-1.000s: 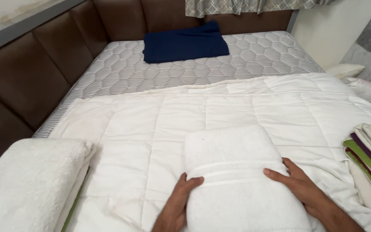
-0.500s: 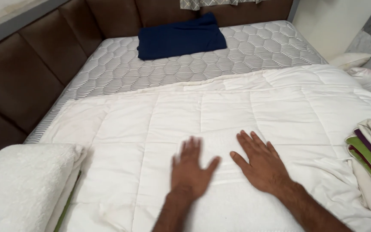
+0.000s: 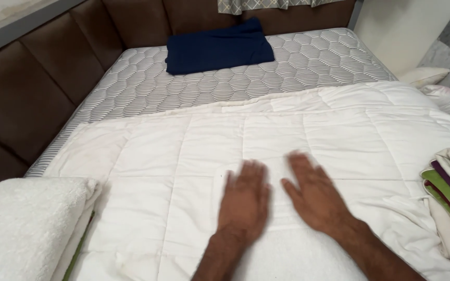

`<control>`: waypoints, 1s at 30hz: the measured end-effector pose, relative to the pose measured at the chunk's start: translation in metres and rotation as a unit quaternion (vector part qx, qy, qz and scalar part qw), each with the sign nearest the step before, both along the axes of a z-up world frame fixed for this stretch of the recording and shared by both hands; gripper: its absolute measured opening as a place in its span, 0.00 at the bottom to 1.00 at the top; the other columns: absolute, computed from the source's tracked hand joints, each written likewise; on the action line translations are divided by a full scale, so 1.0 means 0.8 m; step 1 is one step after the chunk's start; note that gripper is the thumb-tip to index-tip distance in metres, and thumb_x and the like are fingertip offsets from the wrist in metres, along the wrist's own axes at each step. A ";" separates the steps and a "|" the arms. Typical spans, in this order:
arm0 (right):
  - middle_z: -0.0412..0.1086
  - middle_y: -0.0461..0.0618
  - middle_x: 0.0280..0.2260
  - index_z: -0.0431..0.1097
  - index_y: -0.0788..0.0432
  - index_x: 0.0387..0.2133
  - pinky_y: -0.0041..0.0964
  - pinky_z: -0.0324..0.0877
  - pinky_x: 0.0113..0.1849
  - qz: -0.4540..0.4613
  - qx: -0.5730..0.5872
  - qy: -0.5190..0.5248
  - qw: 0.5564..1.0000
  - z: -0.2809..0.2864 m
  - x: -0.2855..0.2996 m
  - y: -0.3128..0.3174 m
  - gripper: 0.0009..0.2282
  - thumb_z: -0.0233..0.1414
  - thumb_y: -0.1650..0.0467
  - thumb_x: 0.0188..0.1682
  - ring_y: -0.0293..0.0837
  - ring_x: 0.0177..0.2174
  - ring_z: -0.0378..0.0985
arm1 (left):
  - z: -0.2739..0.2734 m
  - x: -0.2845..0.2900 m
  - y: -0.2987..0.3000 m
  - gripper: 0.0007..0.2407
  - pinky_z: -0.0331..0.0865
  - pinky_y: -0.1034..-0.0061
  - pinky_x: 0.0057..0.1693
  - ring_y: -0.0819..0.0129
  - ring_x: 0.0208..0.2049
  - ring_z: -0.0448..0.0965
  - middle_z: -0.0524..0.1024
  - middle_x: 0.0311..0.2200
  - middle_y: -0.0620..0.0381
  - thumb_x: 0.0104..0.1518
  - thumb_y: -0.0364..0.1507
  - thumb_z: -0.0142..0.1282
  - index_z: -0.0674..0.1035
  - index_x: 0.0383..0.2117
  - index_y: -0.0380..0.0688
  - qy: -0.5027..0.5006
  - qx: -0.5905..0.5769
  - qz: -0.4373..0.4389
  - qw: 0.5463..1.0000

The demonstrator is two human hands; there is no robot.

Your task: The person folds a white towel on a bed by hand. They smooth the towel, fold it in half, roll it into a cylinder, and then fold it into a compact square shape.

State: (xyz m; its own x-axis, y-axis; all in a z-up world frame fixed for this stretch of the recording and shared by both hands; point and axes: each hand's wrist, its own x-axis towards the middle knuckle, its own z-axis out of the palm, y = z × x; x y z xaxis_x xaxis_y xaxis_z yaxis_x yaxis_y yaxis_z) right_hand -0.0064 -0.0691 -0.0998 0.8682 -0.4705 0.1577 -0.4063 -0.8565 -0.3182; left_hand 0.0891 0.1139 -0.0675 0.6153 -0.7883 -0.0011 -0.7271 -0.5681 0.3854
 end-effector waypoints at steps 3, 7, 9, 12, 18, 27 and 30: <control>0.32 0.40 0.74 0.40 0.41 0.71 0.54 0.29 0.67 0.077 -0.013 0.161 0.984 0.031 0.013 0.030 0.28 0.27 0.53 0.56 0.42 0.72 0.27 | 0.015 0.006 0.001 0.28 0.29 0.62 0.76 0.67 0.76 0.35 0.39 0.75 0.61 0.67 0.45 0.30 0.48 0.72 0.51 0.135 0.017 0.038 0.990; 0.30 0.36 0.74 0.36 0.40 0.72 0.52 0.28 0.68 0.017 0.029 0.211 0.977 0.040 0.015 0.046 0.30 0.28 0.50 0.56 0.39 0.71 0.27 | -0.001 0.028 0.034 0.31 0.30 0.63 0.76 0.64 0.75 0.31 0.34 0.76 0.66 0.65 0.48 0.31 0.41 0.73 0.53 0.233 0.012 0.221 0.947; 0.27 0.41 0.73 0.32 0.44 0.72 0.53 0.28 0.68 -0.050 0.015 0.233 0.971 0.044 0.015 0.056 0.33 0.30 0.48 0.55 0.42 0.71 0.25 | -0.044 0.041 0.041 0.35 0.30 0.66 0.76 0.65 0.76 0.27 0.28 0.76 0.54 0.66 0.51 0.31 0.40 0.71 0.40 0.198 0.027 0.301 0.932; 0.24 0.48 0.73 0.32 0.51 0.71 0.53 0.30 0.66 -0.084 0.015 0.204 0.975 0.039 0.011 0.049 0.37 0.33 0.46 0.53 0.46 0.70 0.24 | -0.006 0.024 0.041 0.33 0.27 0.53 0.74 0.55 0.76 0.23 0.27 0.75 0.46 0.69 0.49 0.30 0.45 0.70 0.34 0.091 0.072 0.322 0.940; 0.21 0.54 0.71 0.28 0.59 0.70 0.58 0.26 0.63 -0.068 0.004 0.206 0.976 0.023 0.022 0.024 0.42 0.36 0.45 0.53 0.52 0.68 0.19 | -0.007 0.004 -0.006 0.28 0.27 0.50 0.73 0.57 0.75 0.30 0.37 0.74 0.47 0.66 0.43 0.31 0.52 0.72 0.44 -0.064 -0.048 0.096 0.992; 0.27 0.37 0.74 0.32 0.43 0.72 0.54 0.33 0.68 -0.052 0.055 0.229 0.971 0.028 0.015 0.026 0.35 0.32 0.47 0.54 0.40 0.72 0.25 | 0.003 -0.013 -0.019 0.28 0.24 0.59 0.75 0.68 0.75 0.29 0.36 0.75 0.62 0.66 0.46 0.25 0.47 0.72 0.55 0.087 0.041 0.090 0.991; 0.28 0.37 0.74 0.31 0.46 0.72 0.52 0.32 0.68 -0.060 0.047 0.204 0.976 0.015 0.011 0.023 0.36 0.31 0.47 0.54 0.40 0.71 0.26 | -0.003 -0.021 -0.015 0.28 0.24 0.59 0.75 0.68 0.75 0.29 0.37 0.75 0.61 0.66 0.47 0.26 0.47 0.72 0.53 0.081 0.028 0.099 0.991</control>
